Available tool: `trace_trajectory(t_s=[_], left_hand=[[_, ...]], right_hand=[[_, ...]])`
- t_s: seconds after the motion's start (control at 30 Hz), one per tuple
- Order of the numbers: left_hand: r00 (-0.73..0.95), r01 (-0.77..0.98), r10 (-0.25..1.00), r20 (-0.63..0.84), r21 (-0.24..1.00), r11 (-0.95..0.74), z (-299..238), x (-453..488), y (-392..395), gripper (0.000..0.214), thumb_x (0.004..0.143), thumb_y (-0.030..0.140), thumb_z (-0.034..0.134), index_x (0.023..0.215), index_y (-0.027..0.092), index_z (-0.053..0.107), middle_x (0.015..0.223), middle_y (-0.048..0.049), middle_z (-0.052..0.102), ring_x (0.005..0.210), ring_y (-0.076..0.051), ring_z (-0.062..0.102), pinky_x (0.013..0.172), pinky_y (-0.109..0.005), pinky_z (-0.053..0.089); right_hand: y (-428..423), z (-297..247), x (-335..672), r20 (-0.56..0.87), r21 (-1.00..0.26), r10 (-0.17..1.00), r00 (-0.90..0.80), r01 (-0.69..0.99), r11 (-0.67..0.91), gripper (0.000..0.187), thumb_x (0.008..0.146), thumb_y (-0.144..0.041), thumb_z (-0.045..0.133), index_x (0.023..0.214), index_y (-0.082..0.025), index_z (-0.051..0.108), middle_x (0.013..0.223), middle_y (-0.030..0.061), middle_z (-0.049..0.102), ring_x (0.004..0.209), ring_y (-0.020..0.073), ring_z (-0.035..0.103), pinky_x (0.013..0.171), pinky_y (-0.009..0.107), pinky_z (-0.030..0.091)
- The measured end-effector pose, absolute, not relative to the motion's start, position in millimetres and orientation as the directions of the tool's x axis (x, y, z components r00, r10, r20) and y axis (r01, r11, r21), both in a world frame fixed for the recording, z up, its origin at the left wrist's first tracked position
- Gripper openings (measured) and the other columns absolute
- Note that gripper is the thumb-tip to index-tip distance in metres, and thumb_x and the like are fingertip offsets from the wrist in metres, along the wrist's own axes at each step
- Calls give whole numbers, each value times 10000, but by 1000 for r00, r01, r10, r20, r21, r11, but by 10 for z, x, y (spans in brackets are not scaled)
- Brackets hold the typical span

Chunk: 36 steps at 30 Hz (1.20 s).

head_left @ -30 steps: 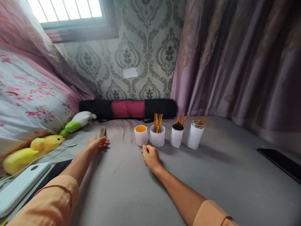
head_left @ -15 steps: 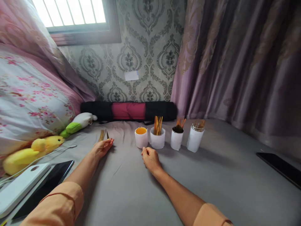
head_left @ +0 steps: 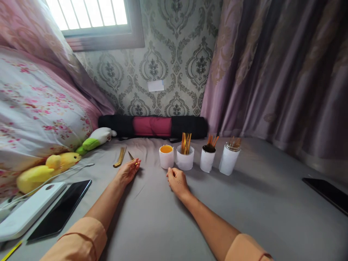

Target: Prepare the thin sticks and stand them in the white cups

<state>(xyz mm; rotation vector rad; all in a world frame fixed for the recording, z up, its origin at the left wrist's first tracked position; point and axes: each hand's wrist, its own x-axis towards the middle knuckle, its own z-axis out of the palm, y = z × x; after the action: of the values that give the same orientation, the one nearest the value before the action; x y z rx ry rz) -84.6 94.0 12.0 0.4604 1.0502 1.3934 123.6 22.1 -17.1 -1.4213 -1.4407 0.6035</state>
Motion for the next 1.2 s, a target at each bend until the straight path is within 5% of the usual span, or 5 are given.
trace_trajectory(t_s=[0.77, 1.2], left_hand=[[-52, -464, 996, -66, 885, 34, 39, -406, 352, 192, 704, 90, 594, 896, 87, 594, 753, -68, 608, 555, -62, 537, 500, -176, 423], [-38, -210, 999, 34, 977, -41, 88, -305, -31, 344, 693, 297, 614, 981, 111, 590, 765, -59, 609, 550, -75, 523, 503, -197, 407]], right_hand=[[182, -80, 1248, 187, -929, 979, 85, 339, 148, 430, 803, -497, 349, 668, -144, 554, 498, -3, 500, 381, 85, 447, 365, 186, 307], [182, -68, 1272, 153, -945, 988, 0, 291, 147, 414, 772, -504, 419, 753, -129, 593, 574, 16, 543, 420, 86, 473, 372, 183, 342]])
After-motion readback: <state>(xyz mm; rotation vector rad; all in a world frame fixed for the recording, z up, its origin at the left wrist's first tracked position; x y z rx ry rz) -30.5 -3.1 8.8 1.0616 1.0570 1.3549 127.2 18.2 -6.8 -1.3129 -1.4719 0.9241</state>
